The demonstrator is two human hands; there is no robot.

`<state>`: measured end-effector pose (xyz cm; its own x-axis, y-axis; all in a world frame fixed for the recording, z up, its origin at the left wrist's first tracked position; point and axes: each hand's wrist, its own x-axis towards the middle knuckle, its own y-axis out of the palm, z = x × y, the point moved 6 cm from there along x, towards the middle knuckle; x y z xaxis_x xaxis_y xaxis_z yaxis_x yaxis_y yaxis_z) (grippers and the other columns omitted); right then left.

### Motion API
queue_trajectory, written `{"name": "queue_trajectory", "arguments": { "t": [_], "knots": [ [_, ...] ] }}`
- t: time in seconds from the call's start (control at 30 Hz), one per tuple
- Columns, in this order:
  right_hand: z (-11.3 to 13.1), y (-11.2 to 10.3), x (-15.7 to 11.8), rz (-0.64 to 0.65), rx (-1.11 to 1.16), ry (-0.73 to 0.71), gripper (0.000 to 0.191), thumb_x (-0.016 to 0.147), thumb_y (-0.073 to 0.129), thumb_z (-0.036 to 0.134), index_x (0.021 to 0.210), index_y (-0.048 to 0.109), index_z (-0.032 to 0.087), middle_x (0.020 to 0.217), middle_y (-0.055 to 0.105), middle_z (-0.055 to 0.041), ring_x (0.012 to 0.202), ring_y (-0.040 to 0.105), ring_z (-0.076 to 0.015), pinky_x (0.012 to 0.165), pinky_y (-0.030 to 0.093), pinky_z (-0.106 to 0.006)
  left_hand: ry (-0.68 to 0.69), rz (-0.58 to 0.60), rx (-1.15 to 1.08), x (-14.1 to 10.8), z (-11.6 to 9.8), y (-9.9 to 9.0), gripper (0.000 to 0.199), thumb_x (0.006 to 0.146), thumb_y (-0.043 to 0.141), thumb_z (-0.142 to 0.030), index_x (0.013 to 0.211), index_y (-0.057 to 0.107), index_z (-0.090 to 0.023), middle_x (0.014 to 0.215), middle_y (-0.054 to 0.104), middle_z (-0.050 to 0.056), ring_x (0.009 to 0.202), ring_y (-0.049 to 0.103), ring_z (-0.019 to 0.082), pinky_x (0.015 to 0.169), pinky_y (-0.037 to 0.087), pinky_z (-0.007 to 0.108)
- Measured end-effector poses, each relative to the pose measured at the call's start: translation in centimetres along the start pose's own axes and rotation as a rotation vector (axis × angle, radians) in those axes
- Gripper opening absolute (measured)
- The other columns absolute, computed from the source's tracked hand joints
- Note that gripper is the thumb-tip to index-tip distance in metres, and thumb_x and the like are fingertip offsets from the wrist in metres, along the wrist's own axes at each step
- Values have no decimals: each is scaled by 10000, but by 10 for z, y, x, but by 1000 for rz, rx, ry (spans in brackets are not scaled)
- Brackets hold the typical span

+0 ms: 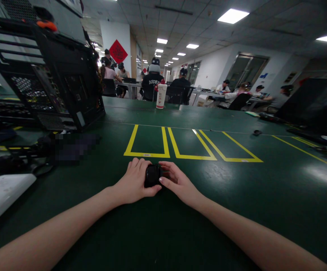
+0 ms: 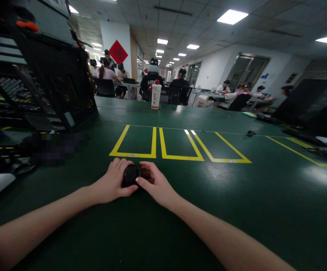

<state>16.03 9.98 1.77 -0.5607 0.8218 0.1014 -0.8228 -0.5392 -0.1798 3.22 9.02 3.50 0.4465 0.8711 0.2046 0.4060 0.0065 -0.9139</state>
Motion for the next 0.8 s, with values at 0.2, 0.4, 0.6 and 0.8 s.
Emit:
{"name": "queue_trajectory", "arguments": {
  "t": [0.2, 0.4, 0.6, 0.8],
  "knots": [
    [2, 2, -2, 26, 33, -42, 325, 746, 565, 131, 1026, 443, 240, 1094, 482, -31, 1058, 485, -181, 863, 435, -358, -2, -18, 13, 1, 0, 0, 545, 714, 517, -512, 1081, 425, -121, 988, 446, 102, 897, 395, 248, 774, 370, 386],
    [0, 0, 0, -6, 44, -18, 237, 797, 525, 231, 1020, 446, 232, 1070, 498, -33, 1023, 509, -172, 870, 432, -358, 0, -20, 14, 1, 1, 1, 569, 720, 494, -543, 1103, 411, -131, 995, 448, 99, 893, 395, 247, 774, 374, 396],
    [2, 2, -1, 11, 14, -3, 331, 774, 546, 191, 1078, 422, 229, 1107, 474, -47, 1066, 479, -182, 889, 423, -369, 3, -30, 22, 0, 2, 2, 559, 715, 506, -529, 1096, 410, -131, 994, 445, 100, 903, 394, 252, 779, 373, 396],
    [0, 1, -2, 1, 53, -30, 253, 775, 548, 190, 999, 439, 229, 1047, 496, -31, 1029, 504, -176, 846, 441, -354, 7, -29, 14, 0, 1, 2, 556, 720, 502, -527, 1102, 404, -135, 997, 445, 97, 905, 397, 250, 782, 373, 396]
  ]
}}
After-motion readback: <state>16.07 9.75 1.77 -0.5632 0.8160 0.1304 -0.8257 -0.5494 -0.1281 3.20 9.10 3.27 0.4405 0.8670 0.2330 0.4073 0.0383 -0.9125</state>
